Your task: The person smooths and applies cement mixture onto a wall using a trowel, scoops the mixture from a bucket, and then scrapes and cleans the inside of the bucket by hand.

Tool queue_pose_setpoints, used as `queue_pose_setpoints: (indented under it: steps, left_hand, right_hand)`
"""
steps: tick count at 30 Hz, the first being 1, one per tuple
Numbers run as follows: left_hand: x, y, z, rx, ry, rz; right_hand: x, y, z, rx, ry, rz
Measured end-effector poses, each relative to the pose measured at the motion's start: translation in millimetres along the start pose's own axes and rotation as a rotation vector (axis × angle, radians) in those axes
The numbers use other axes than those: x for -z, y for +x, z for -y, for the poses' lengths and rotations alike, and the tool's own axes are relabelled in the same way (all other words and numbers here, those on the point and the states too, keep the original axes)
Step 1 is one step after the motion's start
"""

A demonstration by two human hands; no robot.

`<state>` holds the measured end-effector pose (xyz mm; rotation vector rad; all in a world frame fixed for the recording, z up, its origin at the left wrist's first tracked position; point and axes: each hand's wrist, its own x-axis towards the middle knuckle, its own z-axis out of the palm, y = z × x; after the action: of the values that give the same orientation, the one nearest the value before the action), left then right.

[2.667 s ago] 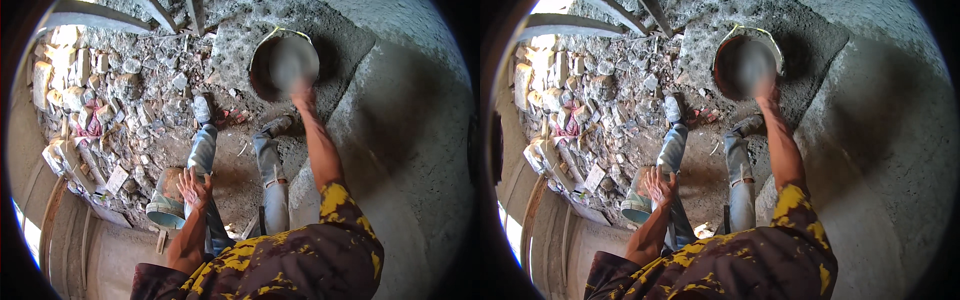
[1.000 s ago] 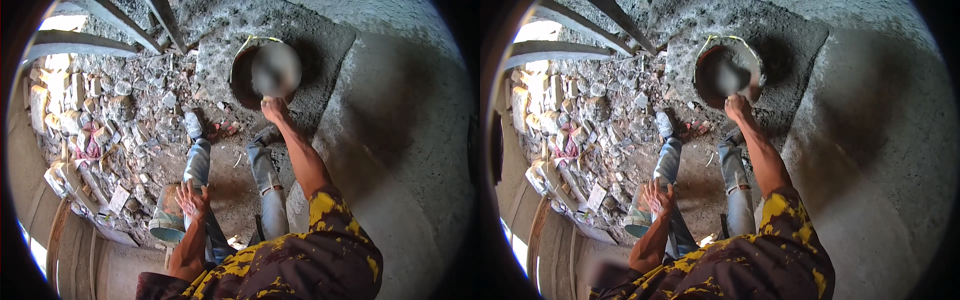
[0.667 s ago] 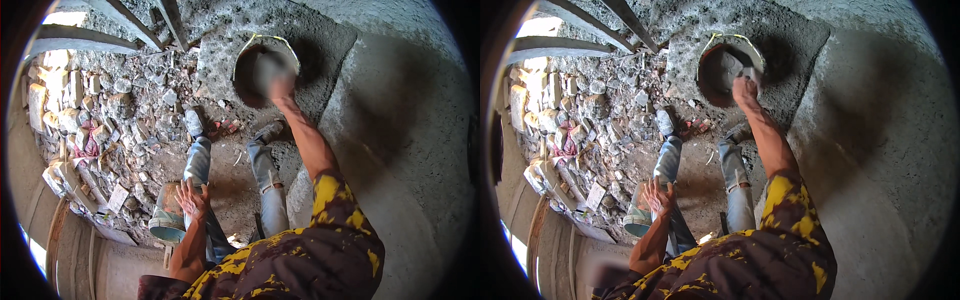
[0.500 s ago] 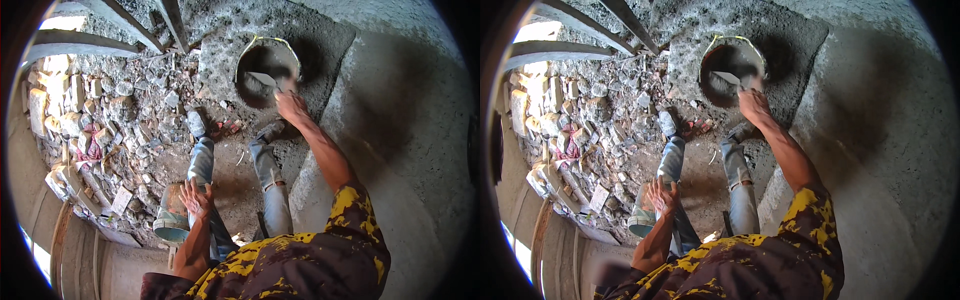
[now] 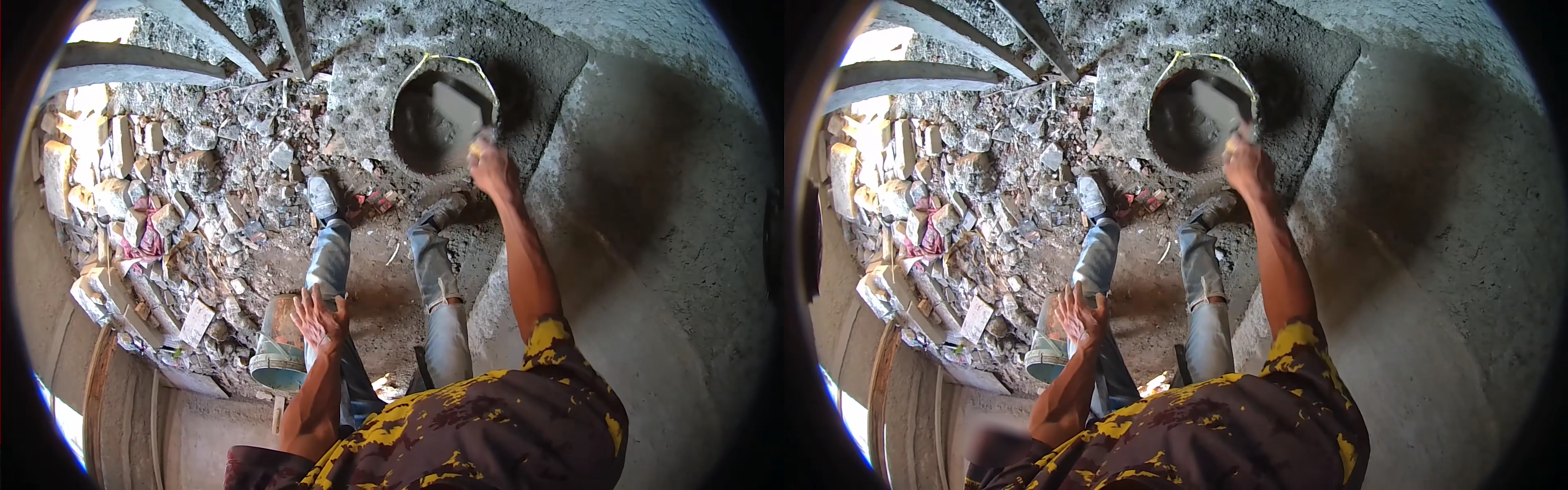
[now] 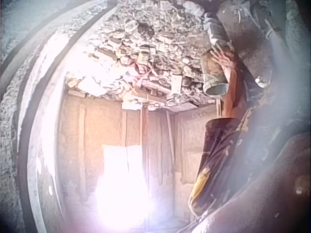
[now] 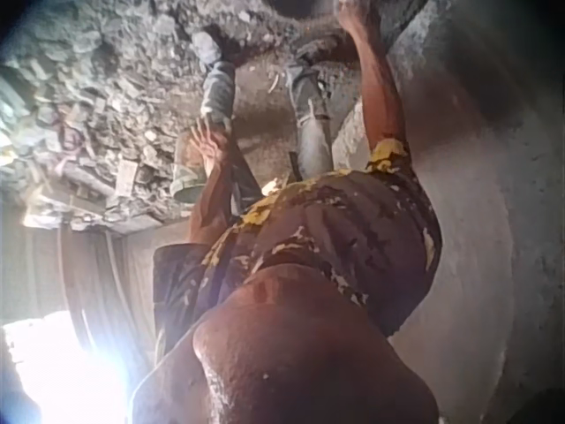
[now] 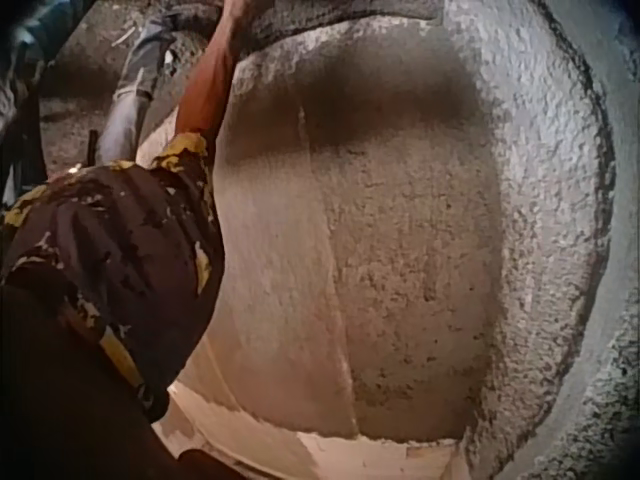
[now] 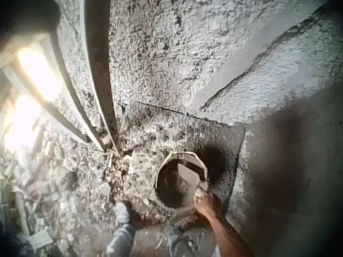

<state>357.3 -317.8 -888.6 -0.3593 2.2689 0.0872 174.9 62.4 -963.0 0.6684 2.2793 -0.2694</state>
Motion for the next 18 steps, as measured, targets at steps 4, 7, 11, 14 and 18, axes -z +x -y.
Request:
queue_pose_setpoints:
  steps: [4,7,11,14,18]
  left_hand:
    - [-7.0,8.2,-15.5,-0.074,-0.013,-0.009]
    - [-1.8,3.6,0.8,-0.004,0.002,-0.021]
    - [-0.6,-0.1,-3.2,-0.002,-0.008,-0.027]
    - [-6.3,5.0,-17.1,-0.032,-0.024,-0.023]
    - [-8.2,6.1,-11.3,0.001,0.009,-0.015]
  right_hand:
    - [-41.7,60.8,-20.9,0.108,-0.254,-0.094]
    - [-9.2,11.3,21.7,0.201,-0.22,0.027]
    - [-28.0,42.8,-59.6,0.353,0.203,0.048]
    - [-88.3,71.8,-98.8,0.517,-0.18,0.003]
    - [-125.2,51.8,-49.8,0.247,0.801,0.308]
